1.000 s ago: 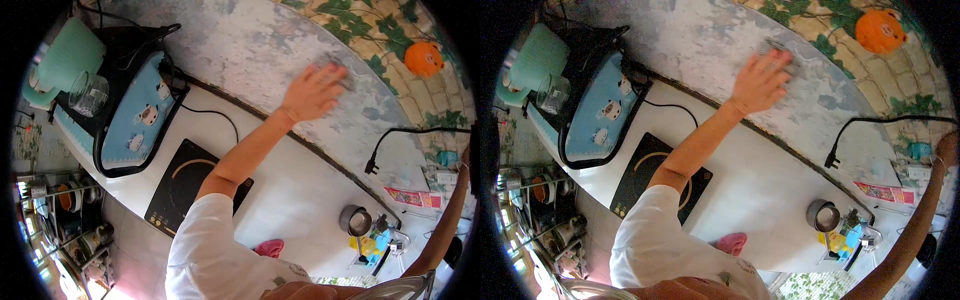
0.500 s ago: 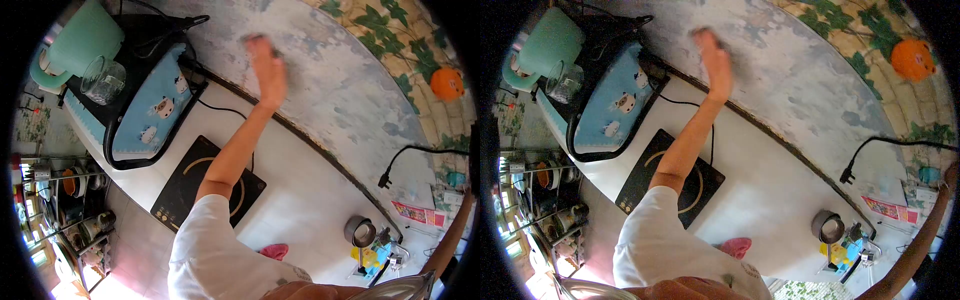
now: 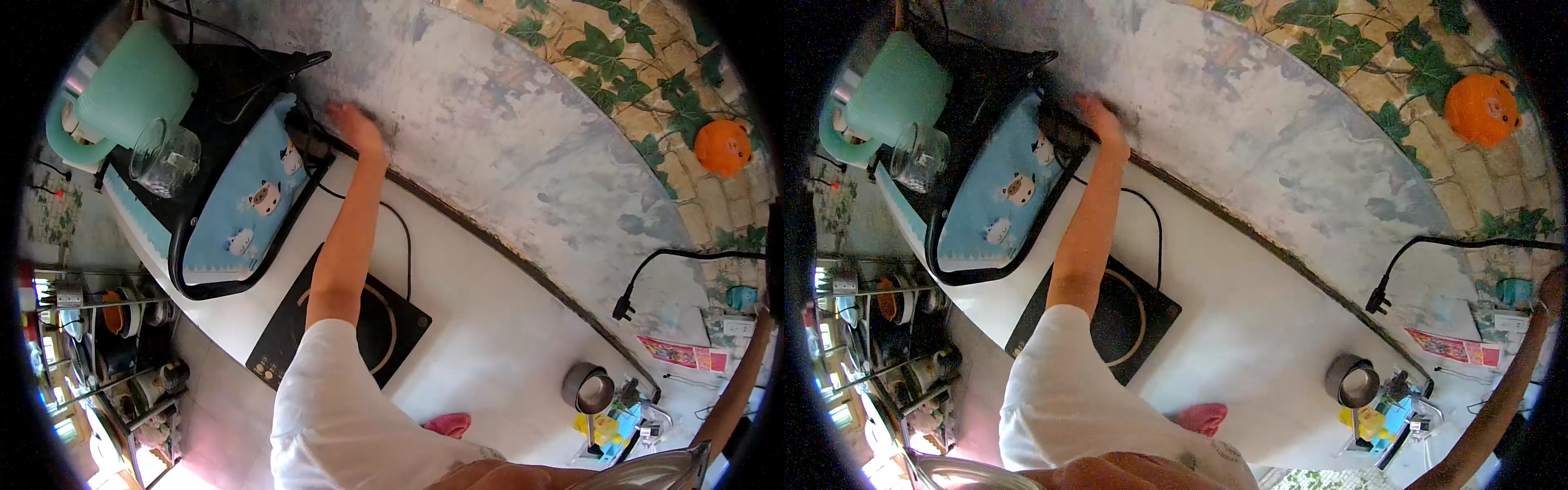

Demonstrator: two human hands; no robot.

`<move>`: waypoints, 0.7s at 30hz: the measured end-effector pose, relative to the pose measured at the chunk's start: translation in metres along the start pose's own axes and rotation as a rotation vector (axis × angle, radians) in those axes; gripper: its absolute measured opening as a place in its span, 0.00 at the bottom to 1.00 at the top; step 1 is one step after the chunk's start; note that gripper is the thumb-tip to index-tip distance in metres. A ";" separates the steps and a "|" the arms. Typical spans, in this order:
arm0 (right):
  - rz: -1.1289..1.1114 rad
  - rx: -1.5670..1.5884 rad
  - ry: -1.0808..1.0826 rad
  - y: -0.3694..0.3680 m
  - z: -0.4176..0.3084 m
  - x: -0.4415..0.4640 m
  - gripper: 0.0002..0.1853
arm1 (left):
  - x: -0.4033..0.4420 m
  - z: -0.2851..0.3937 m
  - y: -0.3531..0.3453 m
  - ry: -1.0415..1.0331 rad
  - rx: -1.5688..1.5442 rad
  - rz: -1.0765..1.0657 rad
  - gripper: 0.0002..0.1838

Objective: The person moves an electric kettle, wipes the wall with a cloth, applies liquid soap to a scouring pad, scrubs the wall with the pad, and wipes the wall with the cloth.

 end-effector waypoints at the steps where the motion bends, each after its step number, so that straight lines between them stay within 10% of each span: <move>1: -0.002 0.001 -0.004 -0.001 -0.002 -0.001 0.41 | -0.002 0.038 -0.001 -0.070 -0.012 -0.043 0.35; 4: 0.123 0.009 0.088 -0.004 -0.017 0.000 0.43 | 0.010 0.116 -0.016 -0.370 0.053 -0.169 0.38; 10: 0.027 -0.023 -0.032 -0.007 0.001 -0.003 0.44 | 0.130 0.045 -0.020 -0.450 -0.072 0.076 0.40; 15: -0.036 -0.029 0.028 -0.002 0.009 -0.005 0.45 | 0.081 0.049 0.003 0.499 -0.459 0.083 0.33; 21: 0.037 -0.008 0.023 -0.002 -0.005 0.001 0.45 | 0.013 -0.048 0.005 0.425 -0.226 0.125 0.33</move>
Point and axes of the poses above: each hand's wrist, its own x-axis towards the middle knuckle, its own y-axis out of the back of the hand, z = x × y, the point moved 4 cm from there along x, towards the middle knuckle, and after that the axes turned 8 degrees about z, right-handed, at the moved point
